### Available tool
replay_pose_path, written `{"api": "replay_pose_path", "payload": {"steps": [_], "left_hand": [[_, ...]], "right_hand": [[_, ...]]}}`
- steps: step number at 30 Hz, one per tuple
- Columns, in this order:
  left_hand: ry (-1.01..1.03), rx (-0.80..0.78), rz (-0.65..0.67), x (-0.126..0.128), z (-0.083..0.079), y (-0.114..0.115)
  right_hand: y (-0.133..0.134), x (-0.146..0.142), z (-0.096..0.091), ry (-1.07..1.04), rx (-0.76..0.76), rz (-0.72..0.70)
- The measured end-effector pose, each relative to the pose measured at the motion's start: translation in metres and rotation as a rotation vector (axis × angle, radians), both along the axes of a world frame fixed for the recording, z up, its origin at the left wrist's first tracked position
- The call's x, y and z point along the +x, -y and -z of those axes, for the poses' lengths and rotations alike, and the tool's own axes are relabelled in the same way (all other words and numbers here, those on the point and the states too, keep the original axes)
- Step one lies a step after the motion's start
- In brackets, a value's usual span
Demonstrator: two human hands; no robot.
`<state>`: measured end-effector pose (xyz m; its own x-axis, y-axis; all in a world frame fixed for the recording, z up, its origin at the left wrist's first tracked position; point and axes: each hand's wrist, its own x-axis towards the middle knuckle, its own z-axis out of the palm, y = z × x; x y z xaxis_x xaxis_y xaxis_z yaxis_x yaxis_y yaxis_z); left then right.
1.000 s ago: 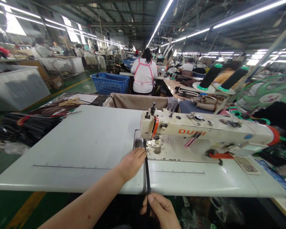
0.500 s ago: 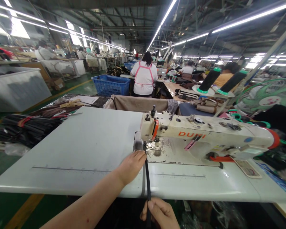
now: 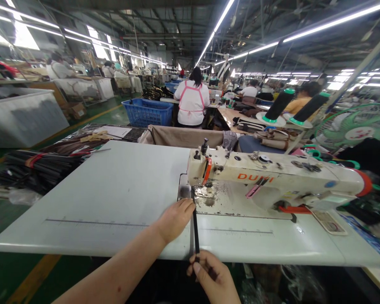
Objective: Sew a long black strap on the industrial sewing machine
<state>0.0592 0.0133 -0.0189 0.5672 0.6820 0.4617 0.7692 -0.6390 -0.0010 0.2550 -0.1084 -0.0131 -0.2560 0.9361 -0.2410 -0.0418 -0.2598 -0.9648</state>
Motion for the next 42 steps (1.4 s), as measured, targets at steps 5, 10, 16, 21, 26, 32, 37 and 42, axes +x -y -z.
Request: {"api": "replay_pose_path", "payload": {"steps": [5,10,16,21,26,32,37,42], "left_hand": [[-0.035,-0.009,0.012,0.0,0.001,-0.001],[-0.042,-0.022,0.023,-0.001,0.0,0.0],[-0.035,-0.047,0.023,-0.001,-0.002,0.0],[0.002,-0.022,0.01,0.0,-0.002,0.0],[-0.032,-0.017,0.015,-0.001,0.002,-0.001],[-0.022,0.002,0.0,0.001,-0.001,-0.001],[-0.014,-0.029,-0.046,0.005,-0.005,-0.001],[0.0,-0.034,-0.055,0.005,-0.001,-0.002]], "right_hand": [[0.001,0.0,-0.011,0.014,0.007,-0.02],[0.004,0.001,-0.018,0.008,-0.021,-0.017],[0.006,0.002,-0.013,0.019,-0.005,-0.054],[0.005,0.003,-0.011,0.015,0.005,-0.077],[0.004,0.004,-0.014,0.004,-0.021,-0.063],[0.002,0.003,-0.009,-0.022,-0.032,-0.039],[0.001,0.003,-0.003,-0.033,-0.047,-0.047],[0.002,0.005,0.0,-0.038,-0.09,-0.052]]}}
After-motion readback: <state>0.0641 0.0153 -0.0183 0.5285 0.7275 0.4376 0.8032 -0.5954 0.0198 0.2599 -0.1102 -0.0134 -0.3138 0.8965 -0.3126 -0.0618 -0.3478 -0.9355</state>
